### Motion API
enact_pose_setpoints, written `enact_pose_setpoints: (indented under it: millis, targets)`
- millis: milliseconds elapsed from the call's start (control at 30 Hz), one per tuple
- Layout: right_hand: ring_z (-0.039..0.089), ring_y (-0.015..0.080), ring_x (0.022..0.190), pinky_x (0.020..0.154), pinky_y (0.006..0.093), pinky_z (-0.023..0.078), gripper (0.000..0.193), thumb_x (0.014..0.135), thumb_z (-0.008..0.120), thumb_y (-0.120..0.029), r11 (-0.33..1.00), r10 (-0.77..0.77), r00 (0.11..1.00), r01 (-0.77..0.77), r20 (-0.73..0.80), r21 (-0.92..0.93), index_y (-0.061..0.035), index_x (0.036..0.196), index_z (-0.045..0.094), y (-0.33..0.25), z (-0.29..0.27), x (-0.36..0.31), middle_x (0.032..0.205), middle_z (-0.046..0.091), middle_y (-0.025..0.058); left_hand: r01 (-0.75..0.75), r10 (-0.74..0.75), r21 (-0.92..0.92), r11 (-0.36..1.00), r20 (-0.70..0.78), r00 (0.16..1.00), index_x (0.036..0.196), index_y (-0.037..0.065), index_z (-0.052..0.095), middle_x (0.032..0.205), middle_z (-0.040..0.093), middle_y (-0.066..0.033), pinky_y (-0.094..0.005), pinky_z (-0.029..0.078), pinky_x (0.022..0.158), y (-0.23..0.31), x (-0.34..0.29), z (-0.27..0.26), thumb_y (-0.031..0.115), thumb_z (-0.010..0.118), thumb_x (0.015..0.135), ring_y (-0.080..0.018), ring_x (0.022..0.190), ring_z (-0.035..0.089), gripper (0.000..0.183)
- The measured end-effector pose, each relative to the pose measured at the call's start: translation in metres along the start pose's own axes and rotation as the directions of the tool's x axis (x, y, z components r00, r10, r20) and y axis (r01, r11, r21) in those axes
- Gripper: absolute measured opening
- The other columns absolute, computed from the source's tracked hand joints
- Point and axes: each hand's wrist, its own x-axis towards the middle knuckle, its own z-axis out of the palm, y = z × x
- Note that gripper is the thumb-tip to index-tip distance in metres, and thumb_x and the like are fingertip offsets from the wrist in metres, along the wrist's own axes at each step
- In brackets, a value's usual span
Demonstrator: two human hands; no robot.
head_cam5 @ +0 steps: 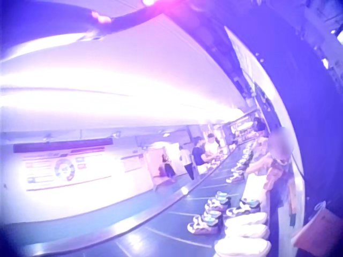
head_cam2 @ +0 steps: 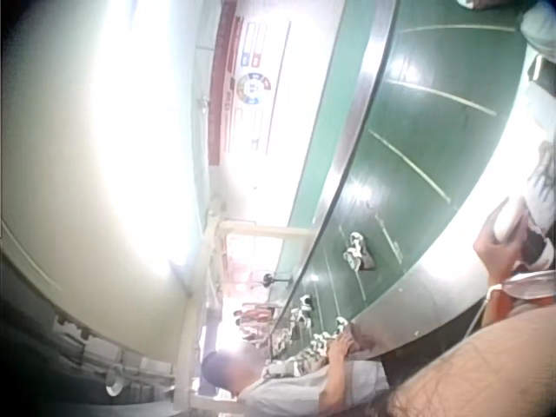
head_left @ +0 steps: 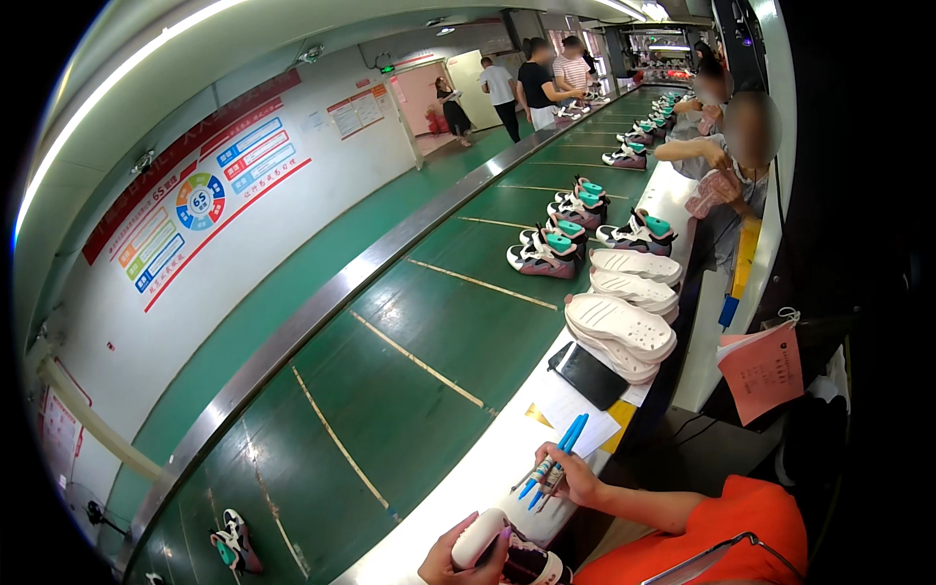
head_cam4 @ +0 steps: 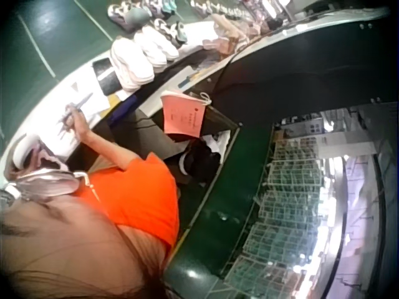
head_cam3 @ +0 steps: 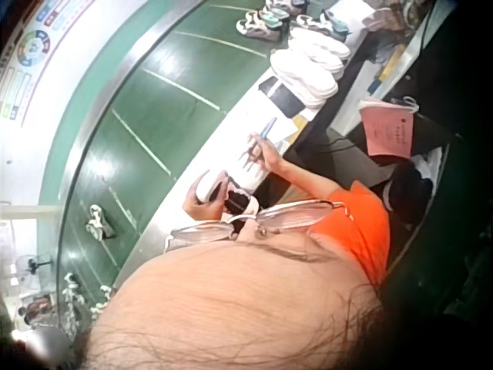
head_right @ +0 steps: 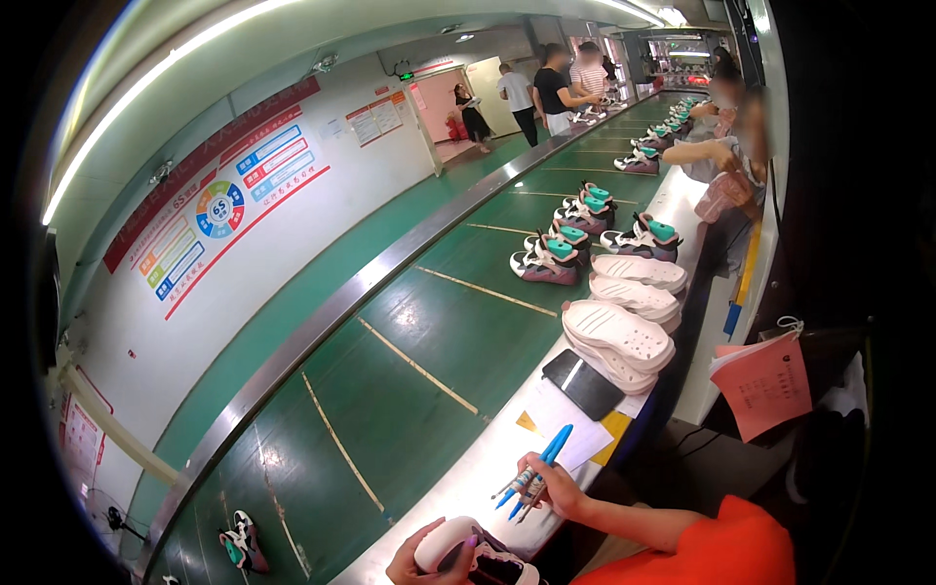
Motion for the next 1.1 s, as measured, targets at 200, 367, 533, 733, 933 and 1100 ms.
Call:
enact_pose_setpoints:
  millis: [200,367,533,733,933,1100]
  targets:
    - [0.052,0.0101,0.053,0.042,0.0218,0.04,0.022,0.09,0.043,-0.031,0.987,-0.163,0.979,0.16,0.126,0.03,-0.0087,0.091,0.043,-0.03,0.01,-0.004,0.069,0.053,0.0042,-0.016,0.013,-0.074,0.997,-0.036,0.999,0.091,0.002,0.064,0.074,0.064,-0.0104,-0.0266,0.05,0.057,0.007,0.002,0.006,0.012,0.08,0.06,-0.0143,0.062,0.061,0.036]
    - [0.052,0.0115,0.054,0.043,0.0227,0.042,0.025,0.087,0.049,-0.027,0.962,-0.249,0.949,0.265,0.196,-0.061,-0.0054,0.093,0.04,-0.048,0.034,-0.015,0.07,0.052,0.0066,-0.092,0.093,0.027,0.995,-0.039,0.995,0.091,0.003,0.065,0.08,0.064,-0.0113,-0.0295,0.05,0.067,0.003,0.006,0.003,0.012,0.081,0.057,-0.0188,0.071,0.062,0.038]
    - [0.053,0.0108,0.057,0.045,0.0219,0.042,0.018,0.087,0.052,-0.018,0.945,-0.314,0.925,0.326,0.216,-0.02,-0.0066,0.094,0.041,-0.052,0.045,-0.025,0.073,0.054,0.007,-0.074,0.074,-0.005,0.997,-0.042,0.996,0.09,0.003,0.065,0.08,0.064,-0.0117,-0.0299,0.05,0.067,-0.002,0.006,0.002,0.013,0.081,0.056,-0.02,0.071,0.063,0.039]
    - [0.051,0.0104,0.055,0.045,0.0219,0.042,0.018,0.086,0.054,-0.016,0.919,-0.38,0.901,0.394,0.21,-0.026,-0.0058,0.092,0.04,-0.057,0.05,-0.034,0.07,0.054,0.007,-0.099,0.1,0.004,0.995,-0.058,0.993,0.09,0.004,0.065,0.08,0.064,-0.0114,-0.0294,0.05,0.067,0.001,0.008,0.0,0.012,0.081,0.056,-0.0201,0.072,0.063,0.039]
    - [0.053,0.0107,0.057,0.042,0.0223,0.042,0.026,0.082,0.059,-0.018,0.929,-0.36,0.912,0.371,0.196,-0.021,-0.0054,0.092,0.039,-0.056,0.051,-0.037,0.08,0.047,0.0061,-0.087,0.088,0.007,0.996,-0.047,0.995,0.091,0.004,0.065,0.08,0.064,-0.0116,-0.0294,0.05,0.067,-0.001,0.006,-0.001,0.012,0.081,0.057,-0.0202,0.072,0.063,0.038]
    - [0.051,0.0103,0.055,0.045,0.0217,0.041,0.019,0.085,0.054,-0.016,0.917,-0.385,0.899,0.398,0.208,-0.024,-0.006,0.092,0.04,-0.056,0.054,-0.039,0.07,0.053,0.0066,-0.099,0.099,0.005,0.995,-0.047,0.994,0.091,0.003,0.064,0.08,0.064,-0.0116,-0.0293,0.05,0.067,-0.002,0.005,-0.002,0.012,0.081,0.057,-0.0201,0.072,0.063,0.038]
